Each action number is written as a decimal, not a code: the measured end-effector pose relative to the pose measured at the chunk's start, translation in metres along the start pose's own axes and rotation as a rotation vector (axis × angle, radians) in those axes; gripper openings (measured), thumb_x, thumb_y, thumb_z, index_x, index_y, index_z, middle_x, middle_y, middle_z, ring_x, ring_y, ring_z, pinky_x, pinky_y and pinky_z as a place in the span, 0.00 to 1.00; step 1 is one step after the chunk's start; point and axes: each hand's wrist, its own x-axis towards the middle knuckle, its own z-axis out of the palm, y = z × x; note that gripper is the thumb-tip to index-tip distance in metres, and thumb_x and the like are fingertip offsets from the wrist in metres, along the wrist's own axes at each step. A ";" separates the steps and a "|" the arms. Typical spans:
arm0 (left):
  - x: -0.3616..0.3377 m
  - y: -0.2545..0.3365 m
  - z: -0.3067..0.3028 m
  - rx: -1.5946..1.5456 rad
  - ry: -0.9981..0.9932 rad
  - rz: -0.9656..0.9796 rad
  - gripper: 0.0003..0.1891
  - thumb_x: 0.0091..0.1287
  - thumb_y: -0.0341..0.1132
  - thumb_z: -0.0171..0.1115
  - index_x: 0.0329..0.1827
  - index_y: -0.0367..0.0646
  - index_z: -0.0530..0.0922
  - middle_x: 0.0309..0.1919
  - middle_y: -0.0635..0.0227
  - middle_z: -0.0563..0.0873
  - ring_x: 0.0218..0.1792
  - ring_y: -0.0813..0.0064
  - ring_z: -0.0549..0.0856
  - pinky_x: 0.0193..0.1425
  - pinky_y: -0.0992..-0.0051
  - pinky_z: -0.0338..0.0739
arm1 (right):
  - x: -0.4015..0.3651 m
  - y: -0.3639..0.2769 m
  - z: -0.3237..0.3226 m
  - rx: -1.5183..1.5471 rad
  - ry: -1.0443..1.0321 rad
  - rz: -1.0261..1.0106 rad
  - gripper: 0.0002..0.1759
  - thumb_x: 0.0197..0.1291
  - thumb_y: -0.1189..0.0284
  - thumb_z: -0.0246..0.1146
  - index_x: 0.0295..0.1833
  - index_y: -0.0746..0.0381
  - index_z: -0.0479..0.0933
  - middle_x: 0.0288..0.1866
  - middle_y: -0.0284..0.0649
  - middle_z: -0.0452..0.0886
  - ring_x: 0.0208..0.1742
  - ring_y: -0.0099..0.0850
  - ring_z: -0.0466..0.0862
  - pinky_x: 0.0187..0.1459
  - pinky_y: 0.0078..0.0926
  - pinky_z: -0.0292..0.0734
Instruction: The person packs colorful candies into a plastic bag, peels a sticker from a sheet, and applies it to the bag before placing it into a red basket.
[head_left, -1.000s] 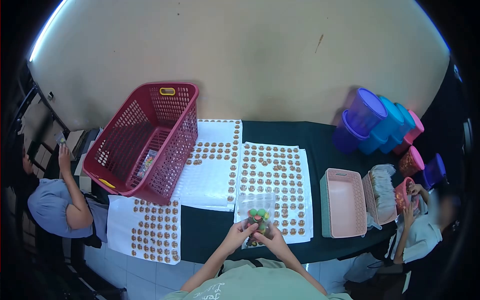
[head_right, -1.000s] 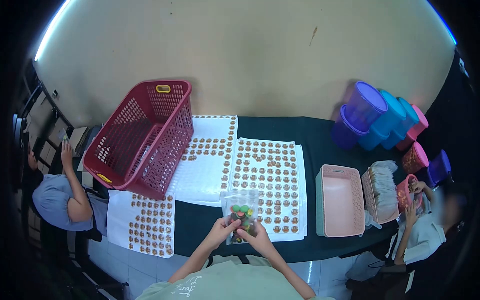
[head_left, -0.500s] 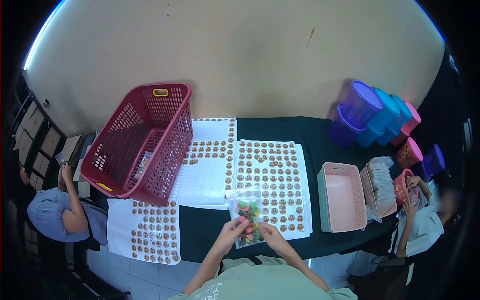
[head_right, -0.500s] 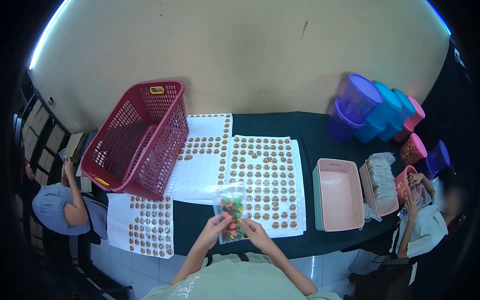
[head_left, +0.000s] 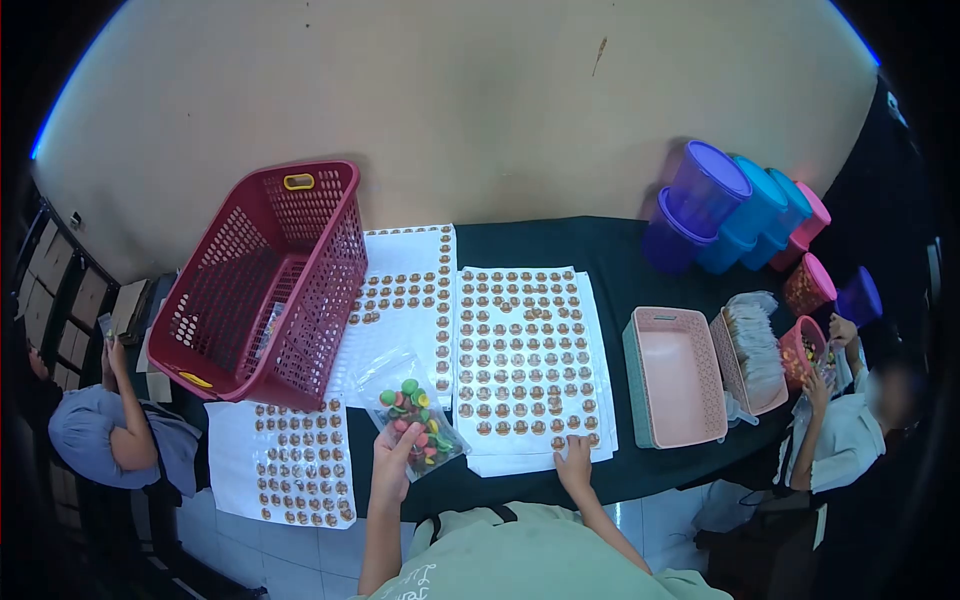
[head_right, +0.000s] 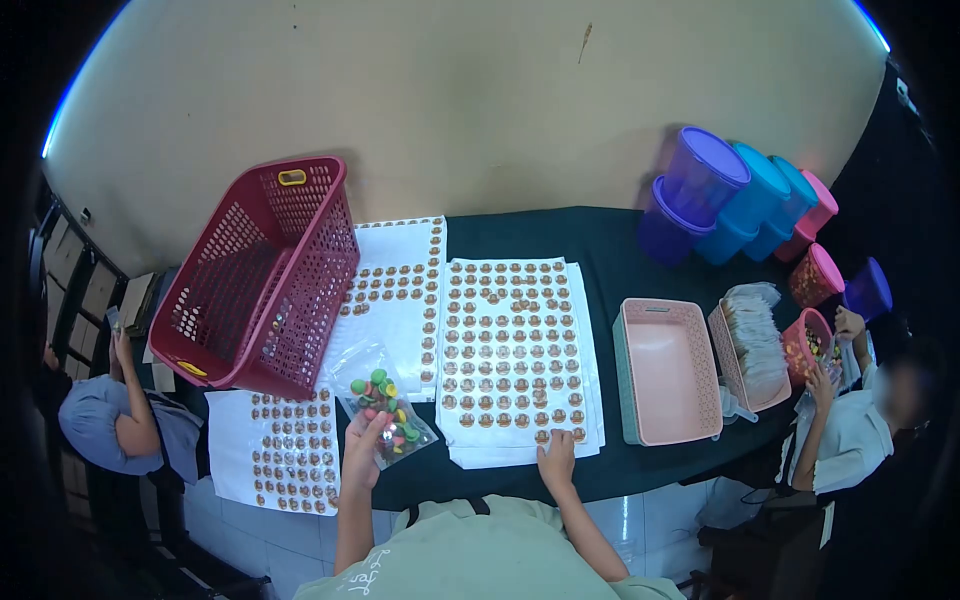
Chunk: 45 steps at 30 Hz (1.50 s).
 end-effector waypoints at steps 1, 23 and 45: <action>-0.001 0.000 0.001 0.018 0.004 -0.015 0.07 0.63 0.31 0.56 0.41 0.39 0.73 0.33 0.70 0.80 0.32 0.84 0.79 0.36 0.82 0.77 | 0.000 -0.005 0.002 -0.047 0.018 -0.015 0.19 0.44 0.74 0.64 0.43 0.67 0.69 0.41 0.47 0.68 0.42 0.42 0.74 0.44 0.35 0.71; 0.008 -0.013 0.019 0.109 -0.085 -0.061 0.09 0.62 0.32 0.57 0.43 0.42 0.70 0.31 0.75 0.76 0.29 0.89 0.75 0.31 0.86 0.73 | 0.016 0.012 0.020 0.063 -0.007 0.033 0.04 0.49 0.78 0.58 0.32 0.65 0.72 0.29 0.41 0.75 0.33 0.32 0.75 0.35 0.28 0.70; -0.002 -0.017 0.044 0.174 -0.275 -0.039 0.19 0.68 0.44 0.47 0.53 0.37 0.68 0.34 0.70 0.80 0.28 0.85 0.79 0.32 0.84 0.75 | 0.026 -0.222 -0.112 1.136 -0.228 -0.040 0.12 0.50 0.81 0.63 0.39 0.65 0.70 0.31 0.33 0.75 0.32 0.17 0.73 0.36 0.13 0.67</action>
